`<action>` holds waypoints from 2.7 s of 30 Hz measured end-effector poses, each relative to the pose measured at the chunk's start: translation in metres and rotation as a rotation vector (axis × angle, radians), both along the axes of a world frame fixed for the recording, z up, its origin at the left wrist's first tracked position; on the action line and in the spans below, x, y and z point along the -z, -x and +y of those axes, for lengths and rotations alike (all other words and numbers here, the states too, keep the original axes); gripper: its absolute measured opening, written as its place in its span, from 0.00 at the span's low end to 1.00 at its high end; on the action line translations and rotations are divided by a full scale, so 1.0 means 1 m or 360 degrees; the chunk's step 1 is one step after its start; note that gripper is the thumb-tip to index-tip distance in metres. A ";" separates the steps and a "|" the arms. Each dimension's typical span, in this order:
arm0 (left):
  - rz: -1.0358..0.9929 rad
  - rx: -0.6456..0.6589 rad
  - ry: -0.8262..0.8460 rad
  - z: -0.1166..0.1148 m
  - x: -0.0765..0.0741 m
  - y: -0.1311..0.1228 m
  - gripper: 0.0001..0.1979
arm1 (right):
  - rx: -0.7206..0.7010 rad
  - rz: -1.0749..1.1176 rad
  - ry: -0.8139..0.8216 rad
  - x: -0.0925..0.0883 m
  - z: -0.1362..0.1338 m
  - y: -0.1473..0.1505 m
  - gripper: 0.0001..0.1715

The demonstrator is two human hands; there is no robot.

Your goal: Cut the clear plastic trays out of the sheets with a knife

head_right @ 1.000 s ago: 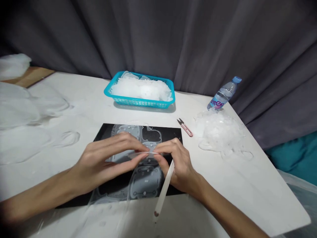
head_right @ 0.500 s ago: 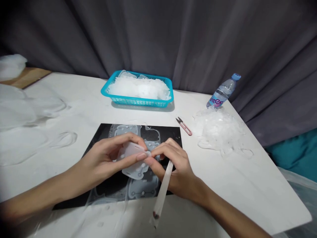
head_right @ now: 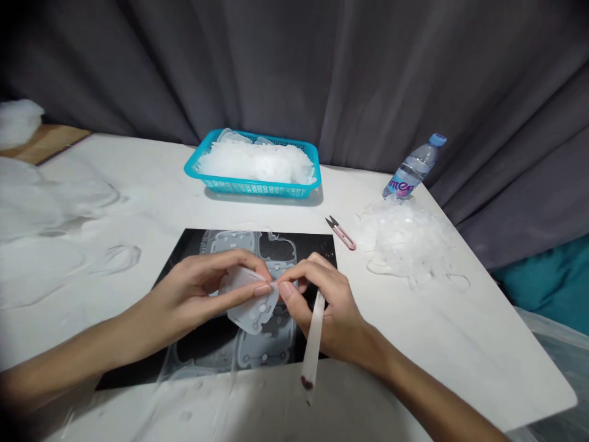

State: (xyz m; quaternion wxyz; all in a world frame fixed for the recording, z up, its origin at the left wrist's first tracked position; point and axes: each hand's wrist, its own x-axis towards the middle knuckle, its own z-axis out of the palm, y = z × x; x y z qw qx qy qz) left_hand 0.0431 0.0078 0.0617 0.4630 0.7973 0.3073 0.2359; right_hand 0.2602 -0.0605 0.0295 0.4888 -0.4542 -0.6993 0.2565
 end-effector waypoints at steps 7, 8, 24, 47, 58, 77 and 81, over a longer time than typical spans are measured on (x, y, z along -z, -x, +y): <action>-0.0055 0.0066 -0.0113 0.002 0.000 0.002 0.08 | -0.0011 -0.0044 -0.0048 -0.006 0.000 -0.001 0.08; -0.0071 0.0080 -0.0141 0.003 0.001 0.002 0.08 | -0.0017 -0.0054 -0.0076 -0.007 0.000 -0.001 0.08; -0.0047 0.0315 -0.0451 0.007 0.005 0.009 0.06 | -0.0060 -0.0224 -0.0326 -0.010 0.001 -0.001 0.07; 0.0313 0.0432 -0.0104 0.002 -0.008 0.010 0.10 | -0.0199 -0.0426 -0.0319 -0.007 -0.001 -0.004 0.07; 0.0303 0.0556 0.0119 0.016 -0.014 0.015 0.09 | 0.0050 -0.0453 -0.0198 0.003 0.022 -0.030 0.08; 0.0133 0.0456 -0.0018 0.016 -0.008 0.011 0.08 | -0.0377 -0.0184 -0.0022 -0.012 0.003 -0.011 0.03; 0.0282 0.0283 -0.0049 0.015 -0.001 0.010 0.10 | -0.0198 -0.0250 -0.0006 -0.016 0.010 -0.018 0.03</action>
